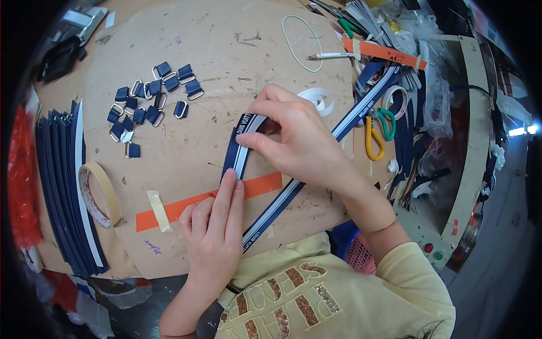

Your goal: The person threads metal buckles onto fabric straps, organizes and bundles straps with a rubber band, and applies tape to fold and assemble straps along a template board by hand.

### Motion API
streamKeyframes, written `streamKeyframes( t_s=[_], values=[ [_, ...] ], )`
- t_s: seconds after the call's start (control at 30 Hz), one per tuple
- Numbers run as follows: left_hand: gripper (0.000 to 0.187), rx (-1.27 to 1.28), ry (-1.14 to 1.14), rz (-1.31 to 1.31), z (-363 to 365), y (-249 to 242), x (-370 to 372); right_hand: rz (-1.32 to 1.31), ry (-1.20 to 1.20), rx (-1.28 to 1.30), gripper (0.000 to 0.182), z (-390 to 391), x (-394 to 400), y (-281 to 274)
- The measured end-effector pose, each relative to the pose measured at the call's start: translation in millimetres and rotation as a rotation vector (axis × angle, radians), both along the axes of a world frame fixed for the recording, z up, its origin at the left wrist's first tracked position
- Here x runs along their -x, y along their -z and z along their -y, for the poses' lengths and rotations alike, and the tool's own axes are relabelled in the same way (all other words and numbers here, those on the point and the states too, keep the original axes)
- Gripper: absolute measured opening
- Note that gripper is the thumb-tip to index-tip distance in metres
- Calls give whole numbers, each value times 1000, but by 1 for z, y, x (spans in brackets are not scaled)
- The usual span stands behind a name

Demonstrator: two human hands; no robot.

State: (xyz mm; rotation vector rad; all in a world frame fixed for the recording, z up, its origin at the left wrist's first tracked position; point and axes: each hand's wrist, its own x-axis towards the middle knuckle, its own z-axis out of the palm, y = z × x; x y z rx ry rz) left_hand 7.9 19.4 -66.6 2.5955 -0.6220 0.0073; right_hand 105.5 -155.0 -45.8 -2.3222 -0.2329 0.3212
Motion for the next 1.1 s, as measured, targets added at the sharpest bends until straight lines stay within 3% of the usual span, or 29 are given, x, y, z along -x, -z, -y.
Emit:
streamKeyframes(
  t_s=[0.07,0.2,0.37,0.57,0.9,1.1],
  values=[
    [35,-6,10,-5,0,0,0,9,7,2,14,0,1,1],
    [52,19,0,-59,1,1,3,54,-13,47,14,-1,2,3],
    [36,-82,23,-52,5,-5,-6,87,-23,41,13,1,1,2],
    [38,-78,37,-46,5,-4,-6,-26,-19,-73,13,9,-6,-1],
    [42,-173,45,14,9,-4,-10,57,-11,-40,12,7,-4,6],
    [50,-139,59,-90,9,-12,-19,63,-25,70,12,2,-2,0]
  ],
)
